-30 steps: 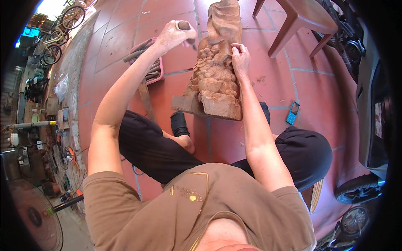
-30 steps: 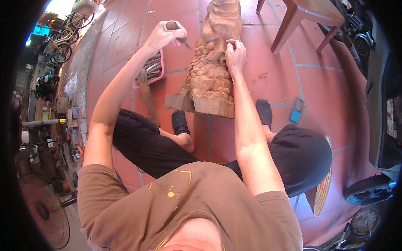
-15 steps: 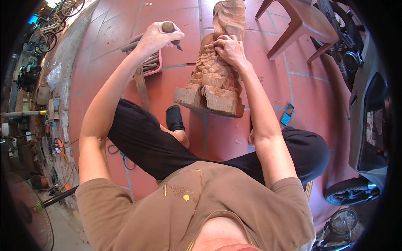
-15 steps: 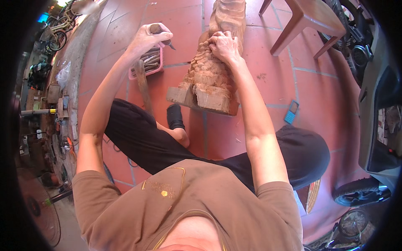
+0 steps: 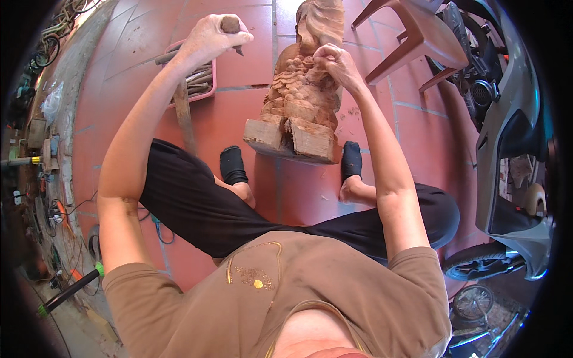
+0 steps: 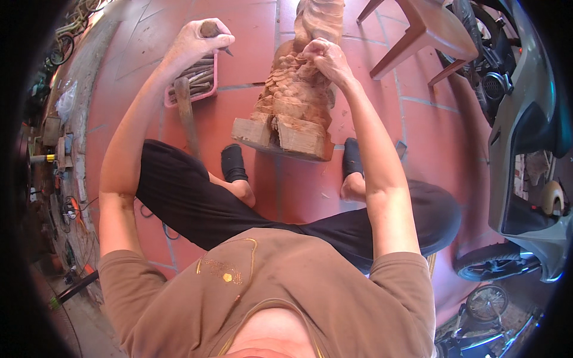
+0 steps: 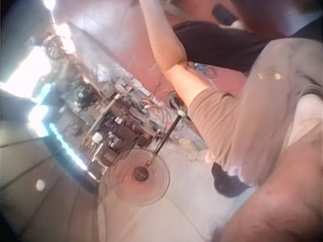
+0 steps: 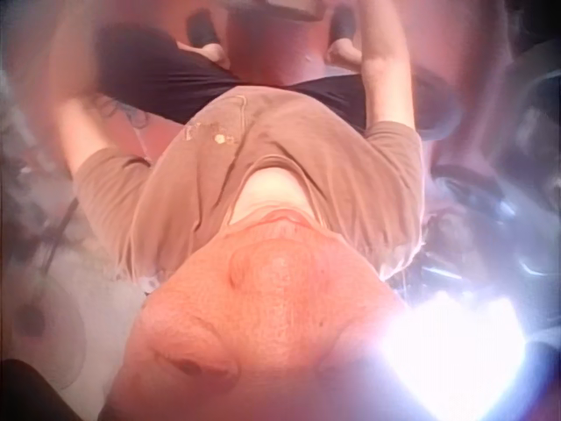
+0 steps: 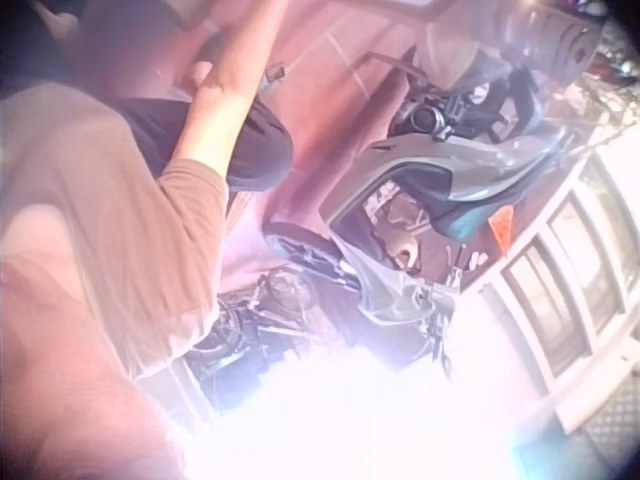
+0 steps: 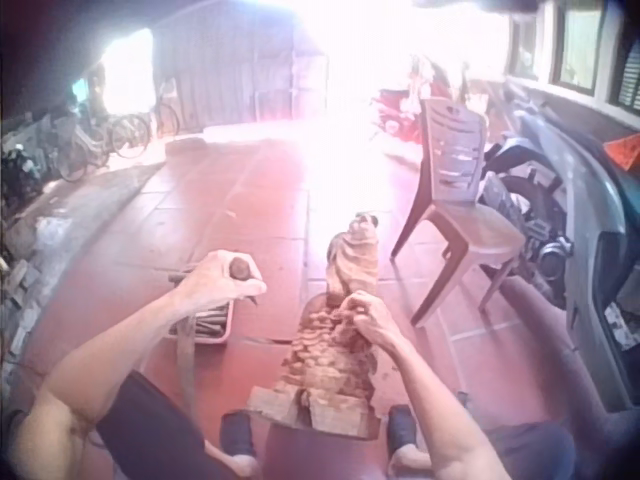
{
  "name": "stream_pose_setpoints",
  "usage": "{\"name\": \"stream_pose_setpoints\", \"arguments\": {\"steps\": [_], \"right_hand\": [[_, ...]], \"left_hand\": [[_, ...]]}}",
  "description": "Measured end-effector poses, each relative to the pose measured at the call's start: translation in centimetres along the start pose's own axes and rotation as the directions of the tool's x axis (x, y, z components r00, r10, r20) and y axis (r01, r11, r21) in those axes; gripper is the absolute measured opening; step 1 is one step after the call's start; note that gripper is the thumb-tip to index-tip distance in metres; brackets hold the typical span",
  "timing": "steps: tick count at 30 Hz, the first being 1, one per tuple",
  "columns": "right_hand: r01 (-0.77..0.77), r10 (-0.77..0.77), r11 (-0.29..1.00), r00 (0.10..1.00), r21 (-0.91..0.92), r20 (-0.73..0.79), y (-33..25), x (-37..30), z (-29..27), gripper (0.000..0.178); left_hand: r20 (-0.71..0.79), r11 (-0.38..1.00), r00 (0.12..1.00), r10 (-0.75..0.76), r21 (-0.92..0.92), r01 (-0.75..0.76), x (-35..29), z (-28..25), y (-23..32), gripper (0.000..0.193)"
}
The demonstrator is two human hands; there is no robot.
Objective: The person carves a wooden sculpture using a chisel and mallet. They repeatedly strike the chisel to shape the wood, focusing on refining the surface details of the figure.
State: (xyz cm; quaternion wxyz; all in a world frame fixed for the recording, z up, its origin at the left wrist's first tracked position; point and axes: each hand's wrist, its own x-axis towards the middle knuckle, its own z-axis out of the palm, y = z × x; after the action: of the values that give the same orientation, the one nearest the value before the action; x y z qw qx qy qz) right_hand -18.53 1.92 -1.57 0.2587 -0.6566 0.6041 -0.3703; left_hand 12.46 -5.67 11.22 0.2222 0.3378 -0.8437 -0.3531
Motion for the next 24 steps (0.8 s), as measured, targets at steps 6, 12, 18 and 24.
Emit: {"name": "stream_pose_setpoints", "arguments": {"steps": [6, 12, 18, 24], "right_hand": [[0.195, -0.168, 0.864, 0.981, -0.465, 0.1, -2.1, -2.5, 1.2, 0.011], [0.213, -0.174, 0.843, 0.977, -0.493, 0.125, -2.7, -2.3, 1.9, 0.006], [0.159, -0.18, 0.848, 0.984, -0.505, 0.008, -2.5, -2.5, 2.8, 0.006], [-0.096, 0.058, 0.966, 0.985, -0.24, -0.161, -3.6, -2.1, 2.9, 0.01]], "left_hand": [[-0.004, 0.998, 0.998, 0.06, 0.022, -0.06, 0.5, 0.2, 0.1, 0.018], [-0.045, 0.996, 0.999, 0.011, -0.092, -0.015, -0.1, -0.1, 1.5, 0.013], [-0.066, 0.999, 0.998, -0.025, -0.021, 0.024, -0.4, -0.5, 0.9, 0.014], [-0.07, 0.999, 0.997, -0.028, -0.046, 0.025, -0.7, -0.5, 0.7, 0.013]]}}
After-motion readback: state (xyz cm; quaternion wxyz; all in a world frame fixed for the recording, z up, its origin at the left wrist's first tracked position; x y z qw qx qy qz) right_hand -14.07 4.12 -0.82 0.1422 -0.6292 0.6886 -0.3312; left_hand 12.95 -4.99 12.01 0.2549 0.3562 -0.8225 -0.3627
